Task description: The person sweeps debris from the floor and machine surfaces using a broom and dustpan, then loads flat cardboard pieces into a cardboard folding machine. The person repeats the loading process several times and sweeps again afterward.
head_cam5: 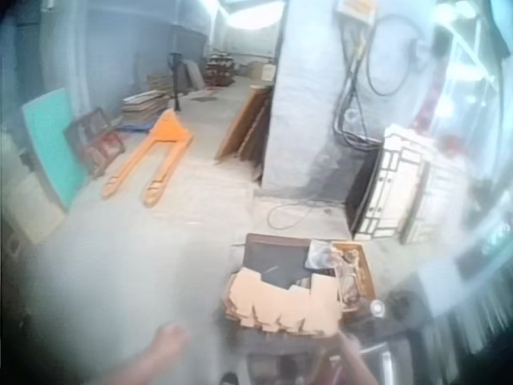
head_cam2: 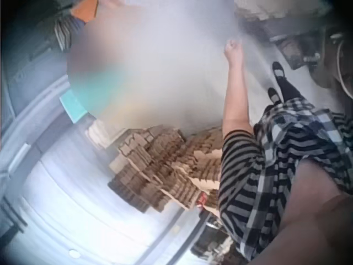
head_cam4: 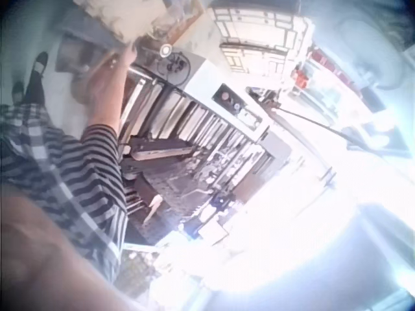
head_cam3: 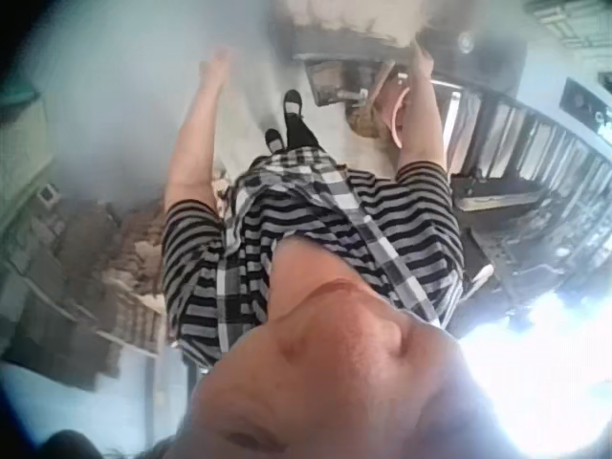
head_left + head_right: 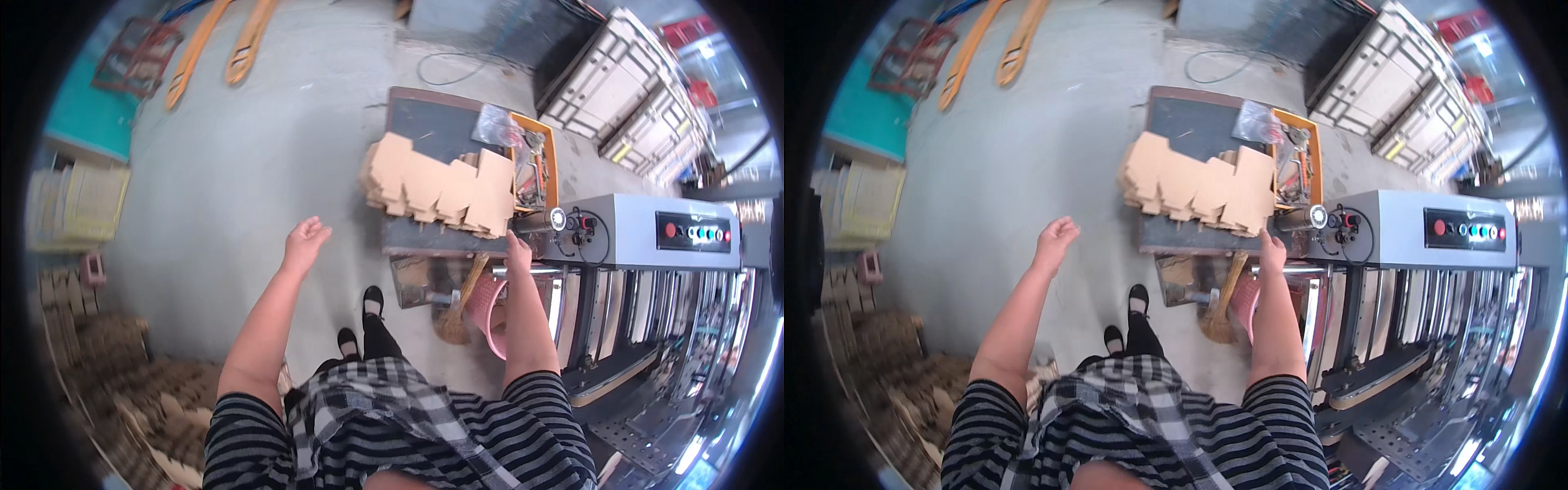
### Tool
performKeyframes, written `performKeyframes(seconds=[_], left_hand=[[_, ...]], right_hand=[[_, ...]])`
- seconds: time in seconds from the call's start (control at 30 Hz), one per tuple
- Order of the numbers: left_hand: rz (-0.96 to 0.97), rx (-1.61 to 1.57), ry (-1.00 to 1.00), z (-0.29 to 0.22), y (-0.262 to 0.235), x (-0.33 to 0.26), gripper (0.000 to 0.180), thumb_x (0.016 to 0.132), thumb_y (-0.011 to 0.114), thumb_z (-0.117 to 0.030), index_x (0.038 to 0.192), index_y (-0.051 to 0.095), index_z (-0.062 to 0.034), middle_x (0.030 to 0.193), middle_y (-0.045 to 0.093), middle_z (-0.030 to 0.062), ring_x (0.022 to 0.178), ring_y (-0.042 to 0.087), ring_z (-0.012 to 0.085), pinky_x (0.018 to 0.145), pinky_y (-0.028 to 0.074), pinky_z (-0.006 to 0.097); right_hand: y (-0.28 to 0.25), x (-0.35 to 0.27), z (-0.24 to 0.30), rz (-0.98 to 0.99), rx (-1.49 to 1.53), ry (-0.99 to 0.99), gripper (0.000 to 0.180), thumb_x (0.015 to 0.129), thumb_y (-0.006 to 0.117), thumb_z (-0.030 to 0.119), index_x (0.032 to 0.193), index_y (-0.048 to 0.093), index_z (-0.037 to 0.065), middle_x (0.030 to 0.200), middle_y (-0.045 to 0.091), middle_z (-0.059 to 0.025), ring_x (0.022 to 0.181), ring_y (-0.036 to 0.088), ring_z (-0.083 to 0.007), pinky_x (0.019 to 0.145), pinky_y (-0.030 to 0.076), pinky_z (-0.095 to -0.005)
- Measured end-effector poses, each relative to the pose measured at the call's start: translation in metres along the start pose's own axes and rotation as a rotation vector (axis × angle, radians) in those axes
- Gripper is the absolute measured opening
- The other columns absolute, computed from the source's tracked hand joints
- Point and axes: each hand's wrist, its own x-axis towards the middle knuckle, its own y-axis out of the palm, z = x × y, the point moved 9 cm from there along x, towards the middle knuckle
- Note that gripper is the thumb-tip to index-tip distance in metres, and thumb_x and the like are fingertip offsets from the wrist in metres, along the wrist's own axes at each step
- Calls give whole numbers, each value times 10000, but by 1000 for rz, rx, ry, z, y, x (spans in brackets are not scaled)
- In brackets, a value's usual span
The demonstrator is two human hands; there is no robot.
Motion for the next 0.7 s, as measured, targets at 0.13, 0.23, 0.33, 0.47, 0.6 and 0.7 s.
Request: performKeyframes(seconds=[0.13,0.23,0.33,0.47,0.6,0.7], left_hand=[[37,234,20,-5,49,107,792,777,685,-296,1337,277,87,1377,321,255,1298,319,290,1043,290,353],[33,347,-84,0,77,158,902,749,695,-394,1357,232,85,1403,261,270,1322,268,310,1058,261,369],[29,333,-109,19,102,196,952,735,680,-470,1360,224,85,1404,262,269,1313,283,320,1065,240,391],[94,211,-213,57,122,245,913,740,659,-494,1353,265,56,1354,362,215,1254,366,293,1021,290,416],[343,-25,-302,60,151,252,805,778,618,-474,1339,310,14,1300,440,148,1205,422,251,989,327,412],[383,-25,-289,51,152,249,747,813,578,-461,1341,314,-4,1309,435,127,1218,409,242,1006,309,405]], right_hand=[[15,73,-46,-15,16,84,739,729,695,392,1173,470,-153,1167,547,-210,1068,529,-262,920,393,-331],[36,88,-30,48,64,163,702,734,691,389,1153,500,-141,1121,573,-182,1006,550,-232,887,410,-321],[57,118,-38,169,228,232,552,759,667,424,1094,583,-6,1047,595,-95,933,568,-209,772,450,-348],[87,142,-43,332,495,281,503,800,652,338,1127,554,-32,1078,606,-103,955,585,-223,835,456,-343],[95,137,-36,440,530,357,525,797,640,332,1185,521,-1,1152,570,-123,1046,543,-245,907,420,-375],[102,140,-33,551,508,409,573,769,656,345,1206,506,6,1206,539,-137,1100,513,-261,949,392,-387]])
